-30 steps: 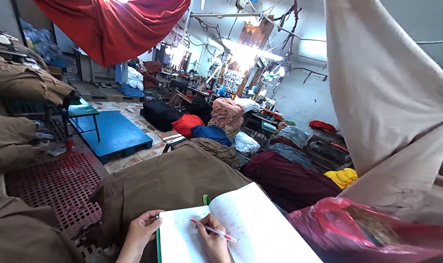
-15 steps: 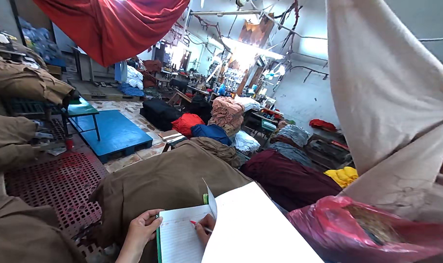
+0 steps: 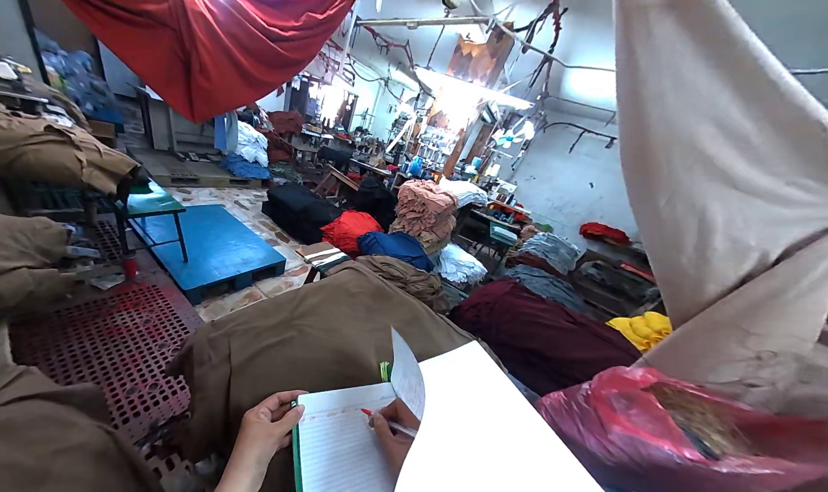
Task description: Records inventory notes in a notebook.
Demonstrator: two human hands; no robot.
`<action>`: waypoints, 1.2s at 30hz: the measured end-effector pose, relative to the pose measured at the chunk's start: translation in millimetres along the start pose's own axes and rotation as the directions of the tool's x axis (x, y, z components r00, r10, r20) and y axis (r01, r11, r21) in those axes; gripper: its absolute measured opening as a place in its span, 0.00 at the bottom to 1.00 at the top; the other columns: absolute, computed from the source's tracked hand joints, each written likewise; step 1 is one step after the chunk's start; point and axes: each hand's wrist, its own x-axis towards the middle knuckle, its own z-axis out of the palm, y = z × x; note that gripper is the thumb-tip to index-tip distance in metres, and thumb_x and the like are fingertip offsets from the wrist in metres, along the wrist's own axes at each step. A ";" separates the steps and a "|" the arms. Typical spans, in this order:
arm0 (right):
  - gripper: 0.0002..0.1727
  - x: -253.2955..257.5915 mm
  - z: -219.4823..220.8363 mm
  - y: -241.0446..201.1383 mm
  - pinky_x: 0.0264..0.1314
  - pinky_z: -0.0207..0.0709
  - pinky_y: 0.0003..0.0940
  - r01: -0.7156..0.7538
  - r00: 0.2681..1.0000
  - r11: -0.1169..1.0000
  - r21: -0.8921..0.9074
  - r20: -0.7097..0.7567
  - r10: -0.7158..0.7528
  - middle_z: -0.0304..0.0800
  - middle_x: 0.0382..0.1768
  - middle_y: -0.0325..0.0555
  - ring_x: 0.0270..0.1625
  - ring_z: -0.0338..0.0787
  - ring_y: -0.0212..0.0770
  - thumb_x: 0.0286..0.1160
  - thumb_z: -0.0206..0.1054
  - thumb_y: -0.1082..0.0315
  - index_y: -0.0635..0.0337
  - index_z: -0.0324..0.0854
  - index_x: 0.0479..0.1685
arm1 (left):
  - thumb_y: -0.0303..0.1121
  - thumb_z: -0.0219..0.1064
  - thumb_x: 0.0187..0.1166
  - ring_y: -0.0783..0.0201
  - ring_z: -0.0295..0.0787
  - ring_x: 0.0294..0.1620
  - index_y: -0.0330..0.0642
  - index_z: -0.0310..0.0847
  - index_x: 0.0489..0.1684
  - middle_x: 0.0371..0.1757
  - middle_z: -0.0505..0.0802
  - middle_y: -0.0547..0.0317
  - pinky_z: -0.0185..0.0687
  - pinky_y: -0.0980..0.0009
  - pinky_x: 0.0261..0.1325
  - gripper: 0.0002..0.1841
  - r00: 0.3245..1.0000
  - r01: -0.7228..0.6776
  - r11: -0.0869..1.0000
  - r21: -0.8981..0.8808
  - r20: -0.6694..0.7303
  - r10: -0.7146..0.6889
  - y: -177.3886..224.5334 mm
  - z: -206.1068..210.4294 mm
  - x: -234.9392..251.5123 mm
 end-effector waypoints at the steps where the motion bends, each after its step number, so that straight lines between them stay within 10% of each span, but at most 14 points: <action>1: 0.03 1.5 0.5 6.6 0.36 0.78 0.17 0.024 1.000 1.000 0.012 -0.001 -0.024 0.87 0.25 0.44 0.29 0.83 0.22 0.69 0.65 0.82 0.76 0.78 0.30 | 0.23 0.72 0.77 0.61 0.97 0.37 0.39 0.90 0.55 0.43 0.98 0.53 0.93 0.68 0.34 0.11 1.000 -0.003 1.000 0.001 -0.001 0.003 -0.5 0.1 0.0; 11: 0.03 -0.1 1.7 -8.9 0.37 0.78 0.17 -0.080 0.994 0.994 -0.078 0.068 0.086 0.85 0.24 0.45 0.27 0.81 0.23 0.68 0.66 0.83 0.78 0.78 0.33 | 0.23 0.72 0.77 0.60 0.97 0.39 0.39 0.89 0.55 0.44 0.97 0.51 0.94 0.66 0.36 0.11 1.000 0.008 1.000 -0.010 0.006 -0.008 -1.8 -1.3 0.5; 14: 0.05 12.2 2.8 56.2 0.33 0.78 0.14 0.295 0.955 0.955 0.004 -0.004 -0.295 0.85 0.21 0.38 0.26 0.83 0.18 0.63 0.69 0.79 0.72 0.80 0.26 | 0.23 0.72 0.77 0.59 0.97 0.38 0.39 0.90 0.55 0.44 0.97 0.51 0.94 0.66 0.36 0.11 1.000 0.002 1.000 -0.012 0.007 -0.002 -3.0 -1.8 0.9; 15: 0.07 28.7 5.6 99.9 0.28 0.77 0.11 0.570 0.822 0.820 0.049 -0.048 -0.568 0.86 0.20 0.37 0.25 0.84 0.18 0.62 0.71 0.75 0.70 0.81 0.23 | 0.24 0.72 0.77 0.59 0.97 0.38 0.39 0.90 0.55 0.44 0.97 0.51 0.94 0.66 0.36 0.11 1.000 0.002 1.000 -0.015 0.006 -0.001 -2.9 -2.0 0.8; 19: 0.05 9.7 -15.7 -9.2 0.31 0.76 0.19 -0.192 0.975 0.981 0.002 0.117 0.190 0.91 0.30 0.46 0.23 0.81 0.23 0.78 0.62 0.81 0.79 0.77 0.39 | 0.23 0.71 0.77 0.59 0.97 0.38 0.38 0.89 0.55 0.44 0.97 0.51 0.94 0.66 0.35 0.11 1.000 0.011 1.000 -0.007 0.003 -0.011 -0.9 -1.4 0.0; 22: 0.04 -1.7 -44.1 9.2 0.17 0.74 0.19 0.009 0.999 0.934 0.358 -0.048 0.009 0.95 0.31 0.48 0.16 0.82 0.26 0.75 0.64 0.78 0.63 0.78 0.34 | 0.22 0.71 0.77 0.57 0.97 0.38 0.37 0.89 0.55 0.44 0.97 0.49 0.94 0.64 0.36 0.11 1.000 0.009 1.000 -0.027 -0.009 -0.010 -1.3 -0.7 -1.5; 28: 0.08 -7.3 -105.4 8.8 0.43 0.90 0.37 0.121 0.938 0.833 0.539 -0.336 0.081 0.90 0.33 0.44 0.36 0.92 0.39 0.76 0.57 0.77 0.57 0.80 0.35 | 0.22 0.71 0.77 0.58 0.97 0.40 0.37 0.89 0.55 0.46 0.97 0.50 0.94 0.65 0.38 0.11 1.000 -0.003 1.000 -0.013 -0.012 0.003 -1.6 -0.7 -1.0; 31: 0.06 -11.9 -104.0 10.3 0.48 0.88 0.37 0.051 0.935 0.892 0.450 -0.336 0.116 0.90 0.41 0.43 0.45 0.91 0.38 0.78 0.58 0.76 0.59 0.79 0.44 | 0.22 0.71 0.77 0.58 0.97 0.41 0.37 0.89 0.56 0.46 0.97 0.50 0.94 0.64 0.39 0.11 1.000 -0.017 1.000 -0.006 -0.004 0.017 -3.3 -1.0 -0.2; 36: 0.07 -22.5 -46.5 -3.3 0.37 0.86 0.23 0.309 0.950 0.900 0.306 -0.140 -0.278 0.95 0.41 0.38 0.34 0.90 0.27 0.74 0.68 0.76 0.57 0.85 0.47 | 0.22 0.71 0.77 0.57 0.97 0.41 0.36 0.89 0.56 0.47 0.97 0.49 0.95 0.63 0.39 0.11 1.000 -0.023 1.000 -0.021 0.004 0.023 -4.5 -2.4 1.3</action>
